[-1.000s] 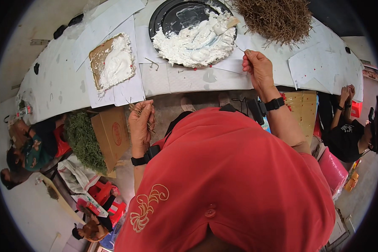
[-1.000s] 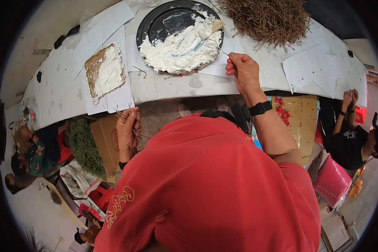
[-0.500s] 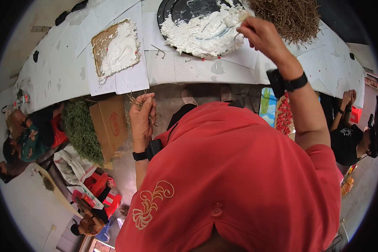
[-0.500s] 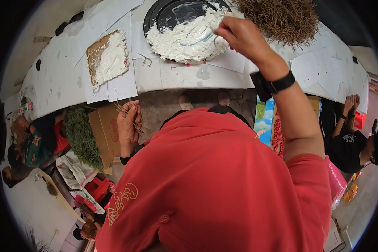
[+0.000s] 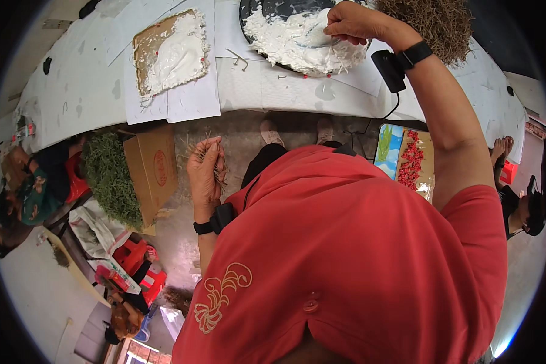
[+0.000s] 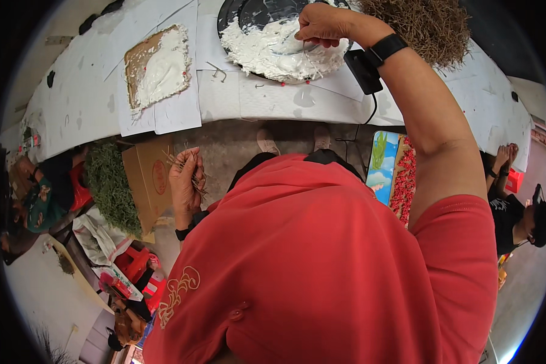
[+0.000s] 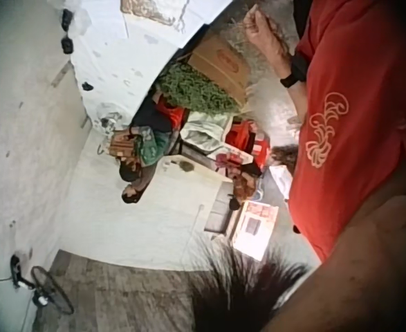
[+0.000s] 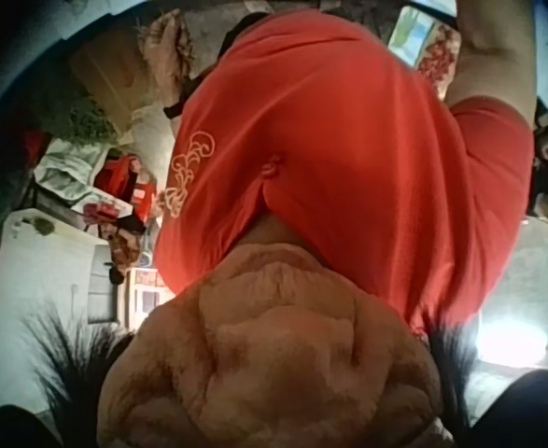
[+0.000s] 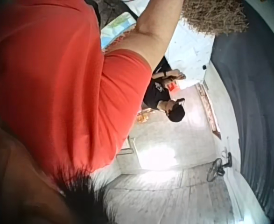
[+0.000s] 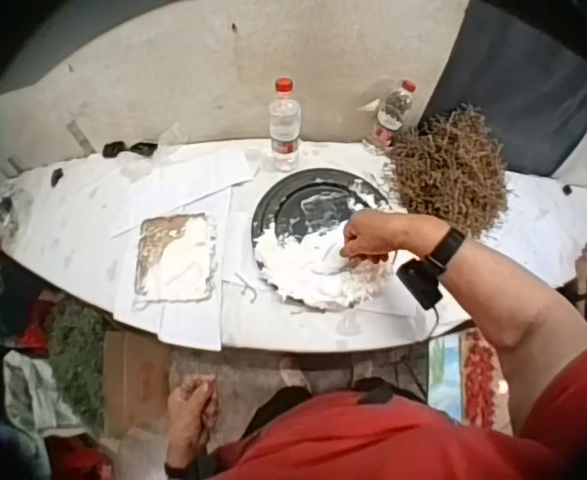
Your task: The person is assembling a craft or industrial item by applying a white paste to a backing material and adding brown fibers.
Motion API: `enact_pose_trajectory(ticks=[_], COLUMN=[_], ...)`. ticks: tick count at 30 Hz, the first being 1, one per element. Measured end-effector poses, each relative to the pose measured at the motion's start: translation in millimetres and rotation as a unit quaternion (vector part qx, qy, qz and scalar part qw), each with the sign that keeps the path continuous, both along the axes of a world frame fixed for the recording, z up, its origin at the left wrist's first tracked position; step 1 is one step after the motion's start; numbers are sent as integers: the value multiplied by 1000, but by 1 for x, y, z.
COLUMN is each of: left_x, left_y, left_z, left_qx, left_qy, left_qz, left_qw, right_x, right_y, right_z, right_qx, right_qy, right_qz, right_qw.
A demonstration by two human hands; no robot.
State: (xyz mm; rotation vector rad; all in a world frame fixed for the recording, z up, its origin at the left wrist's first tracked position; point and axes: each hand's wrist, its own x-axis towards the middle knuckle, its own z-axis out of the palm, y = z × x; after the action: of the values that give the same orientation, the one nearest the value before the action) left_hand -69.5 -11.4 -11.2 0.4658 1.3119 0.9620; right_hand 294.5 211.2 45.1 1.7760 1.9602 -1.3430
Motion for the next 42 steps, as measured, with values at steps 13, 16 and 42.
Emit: enact_pose_trajectory(ticks=[13, 16, 42], left_x=[4, 4, 75], left_y=[10, 14, 47], left_z=[3, 4, 45], left_qx=[2, 12, 43], left_qy=[7, 3, 65], left_qz=[-20, -26, -108], left_qw=[1000, 1000, 991], right_x=[0, 3, 135], right_y=[-8, -21, -167], right_z=[-15, 1, 10], right_qx=[117, 122, 263], right_qy=[-101, -57, 461], right_qz=[29, -21, -531], right_qw=[988, 991, 661])
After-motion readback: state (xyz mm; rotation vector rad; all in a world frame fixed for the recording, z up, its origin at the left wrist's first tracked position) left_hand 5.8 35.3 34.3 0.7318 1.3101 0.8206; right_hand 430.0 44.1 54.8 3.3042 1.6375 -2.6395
